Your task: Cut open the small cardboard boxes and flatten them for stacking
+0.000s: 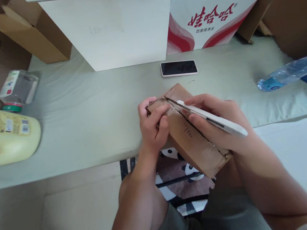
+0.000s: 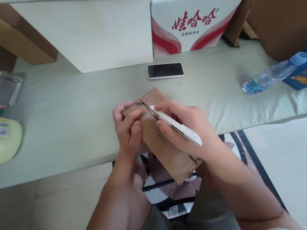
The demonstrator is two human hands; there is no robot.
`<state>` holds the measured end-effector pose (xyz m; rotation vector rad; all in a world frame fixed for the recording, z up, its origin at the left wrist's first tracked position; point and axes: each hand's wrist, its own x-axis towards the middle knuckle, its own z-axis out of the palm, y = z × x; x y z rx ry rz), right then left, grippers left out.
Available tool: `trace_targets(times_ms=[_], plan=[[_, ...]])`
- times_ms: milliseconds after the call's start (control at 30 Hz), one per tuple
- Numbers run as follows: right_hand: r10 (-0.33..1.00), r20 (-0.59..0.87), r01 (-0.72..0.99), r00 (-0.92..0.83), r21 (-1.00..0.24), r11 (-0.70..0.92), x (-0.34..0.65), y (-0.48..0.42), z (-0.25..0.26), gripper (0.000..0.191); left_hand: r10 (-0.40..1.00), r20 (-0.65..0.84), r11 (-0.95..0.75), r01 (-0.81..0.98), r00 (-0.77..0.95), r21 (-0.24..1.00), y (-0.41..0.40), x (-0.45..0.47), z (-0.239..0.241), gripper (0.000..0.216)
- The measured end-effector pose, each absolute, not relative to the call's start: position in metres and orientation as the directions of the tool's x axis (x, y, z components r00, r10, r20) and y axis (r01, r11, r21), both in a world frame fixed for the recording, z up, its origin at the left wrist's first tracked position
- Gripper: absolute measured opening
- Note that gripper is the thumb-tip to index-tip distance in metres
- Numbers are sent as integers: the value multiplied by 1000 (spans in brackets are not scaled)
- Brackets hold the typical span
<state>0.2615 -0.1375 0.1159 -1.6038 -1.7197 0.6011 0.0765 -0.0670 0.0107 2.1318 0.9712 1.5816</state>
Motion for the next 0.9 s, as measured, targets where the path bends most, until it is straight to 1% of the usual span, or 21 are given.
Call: trace_targets(times_ms=[367, 500, 600, 767, 900], plan=[[982, 187, 684, 18, -719, 125, 259, -136, 121, 20, 673, 725, -724, 326, 144, 608, -66, 77, 11, 35], [982, 186, 698, -27, -700, 151, 257, -135, 121, 22, 700, 695, -696, 372, 164, 614, -67, 76, 10, 40], [978, 205, 706, -28, -689, 164, 257, -134, 122, 20, 696, 703, -699, 366, 149, 614, -67, 76, 11, 40], [979, 204, 689, 2, -710, 147, 256, -135, 126, 14, 707, 687, -686, 398, 168, 609, -67, 75, 13, 44], [974, 225, 669, 29, -728, 148, 257, -138, 125, 13, 708, 683, -691, 371, 177, 620, -67, 74, 13, 42]])
